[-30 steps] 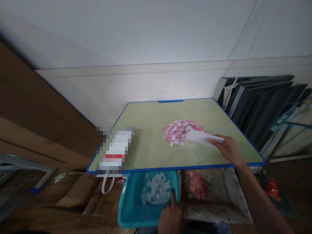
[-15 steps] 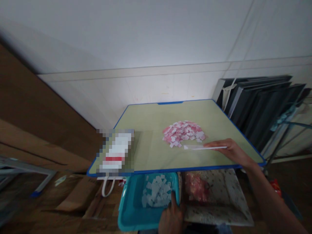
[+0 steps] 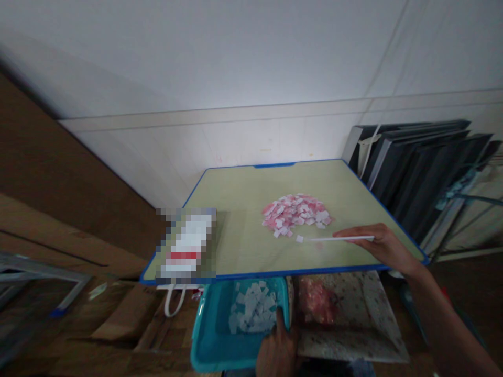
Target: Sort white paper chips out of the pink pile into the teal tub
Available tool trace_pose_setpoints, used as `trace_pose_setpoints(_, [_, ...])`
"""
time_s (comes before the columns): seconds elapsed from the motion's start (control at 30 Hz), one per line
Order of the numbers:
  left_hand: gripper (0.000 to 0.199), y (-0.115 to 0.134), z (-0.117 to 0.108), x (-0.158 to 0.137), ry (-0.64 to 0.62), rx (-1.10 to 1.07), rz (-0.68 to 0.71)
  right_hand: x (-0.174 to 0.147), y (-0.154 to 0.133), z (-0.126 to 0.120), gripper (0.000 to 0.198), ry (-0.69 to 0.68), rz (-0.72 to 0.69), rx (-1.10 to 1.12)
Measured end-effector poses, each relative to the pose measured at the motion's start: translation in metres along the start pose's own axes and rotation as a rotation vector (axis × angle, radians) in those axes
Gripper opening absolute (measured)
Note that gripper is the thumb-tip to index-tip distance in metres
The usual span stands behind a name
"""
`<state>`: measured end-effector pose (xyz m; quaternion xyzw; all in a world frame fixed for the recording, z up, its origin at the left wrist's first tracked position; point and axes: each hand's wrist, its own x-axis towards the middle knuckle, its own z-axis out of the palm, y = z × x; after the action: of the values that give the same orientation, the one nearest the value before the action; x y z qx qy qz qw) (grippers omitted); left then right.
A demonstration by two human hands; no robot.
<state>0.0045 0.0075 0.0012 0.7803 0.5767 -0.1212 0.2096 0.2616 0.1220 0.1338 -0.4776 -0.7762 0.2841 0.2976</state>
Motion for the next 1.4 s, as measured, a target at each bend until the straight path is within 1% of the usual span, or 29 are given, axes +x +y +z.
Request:
trace_pose_setpoints(0.17, [0.077,0.003,-0.005,-0.004,0.01,0.003,-0.003,0.006,0.007,0.004,0.027,0.032,0.007,-0.016])
trace_pose_setpoints(0.3, [0.07,0.004,-0.005,-0.003,0.0,0.013,-0.032,0.0,0.01,-0.002,0.028,0.083,0.038,-0.051])
trace_pose_setpoints(0.37, [0.071,0.004,-0.004,-0.001,-0.007,0.019,-0.039,-0.003,0.01,-0.003,0.028,0.111,0.049,-0.07])
trace_pose_setpoints(0.47, [0.076,0.003,-0.002,-0.001,0.032,0.013,-0.014,-0.003,0.008,0.0,0.029,0.142,0.047,-0.087])
trace_pose_setpoints(0.5, [0.074,0.003,-0.002,-0.001,0.052,0.002,0.015,-0.001,0.007,0.002,0.029,0.141,0.04,-0.088])
trace_pose_setpoints(0.53, [0.071,0.003,-0.002,-0.001,0.043,-0.005,0.023,0.0,0.007,0.004,0.028,0.134,0.032,-0.087])
trace_pose_setpoints(0.6, [0.071,0.003,-0.004,-0.003,0.029,-0.002,-0.013,0.004,0.006,0.008,0.027,0.115,0.014,-0.083])
trace_pose_setpoints(0.7, [0.073,0.003,-0.003,-0.003,0.036,-0.005,-0.006,0.006,0.007,0.008,0.027,0.108,0.0,-0.085])
trace_pose_setpoints(0.9, [0.075,-0.002,0.006,0.0,0.052,-0.002,0.023,0.001,0.008,0.004,0.027,0.158,0.007,-0.116])
trace_pose_setpoints(0.97, [0.078,-0.003,0.008,0.001,0.081,0.0,0.035,0.0,0.007,0.006,0.026,0.152,0.004,-0.115])
trace_pose_setpoints(1.0, [0.081,-0.003,0.007,0.001,0.069,0.0,0.035,0.001,0.006,0.008,0.026,0.143,0.001,-0.112])
trace_pose_setpoints(1.1, [0.078,-0.001,0.004,-0.001,0.057,-0.007,0.017,0.003,0.006,0.011,0.026,0.117,-0.002,-0.107])
trace_pose_setpoints(1.23, [0.072,0.001,0.002,-0.002,0.042,-0.001,0.0,0.003,0.008,0.009,0.027,0.127,0.026,-0.124])
trace_pose_setpoints(1.4, [0.08,-0.002,0.005,0.001,0.044,0.013,0.032,-0.003,0.012,0.001,0.03,0.16,0.103,-0.144])
